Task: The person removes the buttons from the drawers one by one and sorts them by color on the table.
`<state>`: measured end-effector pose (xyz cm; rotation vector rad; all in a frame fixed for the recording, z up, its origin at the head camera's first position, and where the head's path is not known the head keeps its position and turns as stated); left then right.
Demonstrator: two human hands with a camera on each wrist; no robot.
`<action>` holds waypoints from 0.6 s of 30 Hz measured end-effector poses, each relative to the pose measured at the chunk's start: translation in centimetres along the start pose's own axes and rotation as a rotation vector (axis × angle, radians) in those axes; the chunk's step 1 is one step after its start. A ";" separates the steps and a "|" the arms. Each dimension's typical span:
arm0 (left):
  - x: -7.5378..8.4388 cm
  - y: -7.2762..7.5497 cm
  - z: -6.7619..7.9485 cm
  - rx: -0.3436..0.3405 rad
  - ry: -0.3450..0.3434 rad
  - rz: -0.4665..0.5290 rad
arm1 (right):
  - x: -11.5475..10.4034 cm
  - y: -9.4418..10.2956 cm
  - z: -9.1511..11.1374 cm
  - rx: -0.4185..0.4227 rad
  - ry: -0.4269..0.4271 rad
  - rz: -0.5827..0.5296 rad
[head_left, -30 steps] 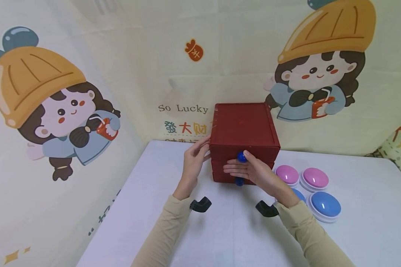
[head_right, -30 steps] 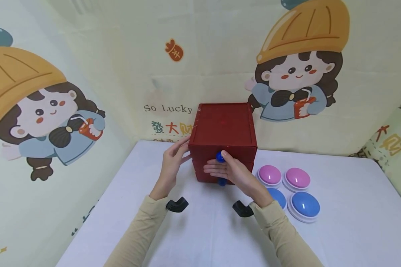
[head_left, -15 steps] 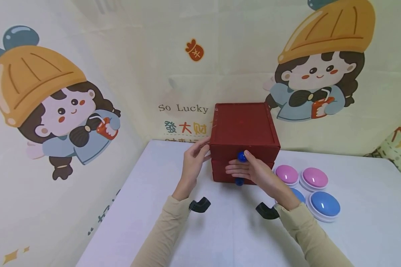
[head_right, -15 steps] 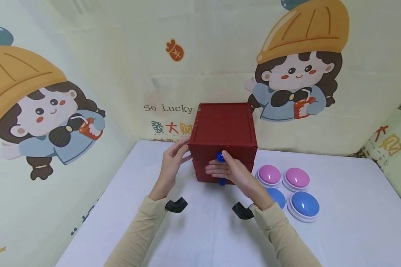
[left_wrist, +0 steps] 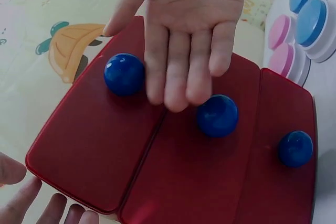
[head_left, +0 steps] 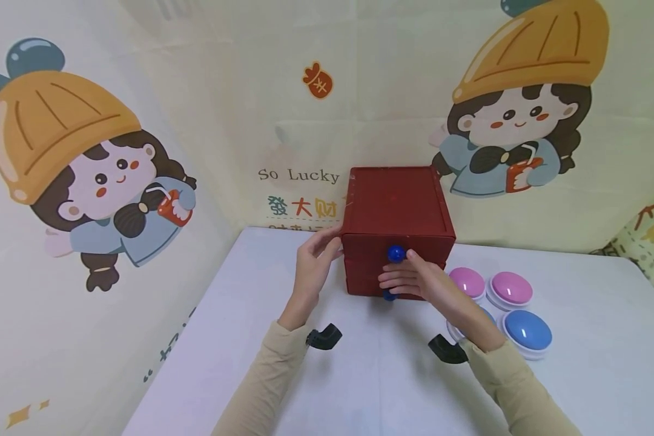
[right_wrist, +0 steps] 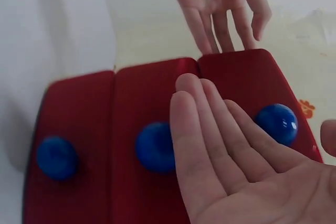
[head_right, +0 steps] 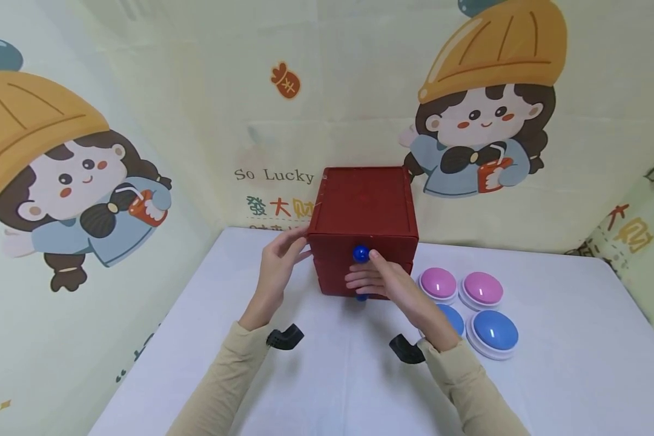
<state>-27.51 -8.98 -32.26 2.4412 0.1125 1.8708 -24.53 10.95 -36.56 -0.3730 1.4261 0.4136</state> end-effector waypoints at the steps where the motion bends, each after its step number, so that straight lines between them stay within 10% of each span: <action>1: 0.1 0.0 0.0 0.003 0.000 -0.005 | -0.1 0.1 0.2 0.006 0.007 0.024; 18: 3.2 1.2 1.0 0.009 -0.092 -0.156 | -6.4 1.5 6.0 0.314 0.260 0.530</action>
Point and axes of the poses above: each hand's wrist, its own z-axis away from the middle knuckle, its own y-axis out of the back of the hand, x = y × z, the point moved 10 cm from there along -z, towards the middle knuckle, and after that the axes turned 5 degrees about -z, right-handed, at the moved point
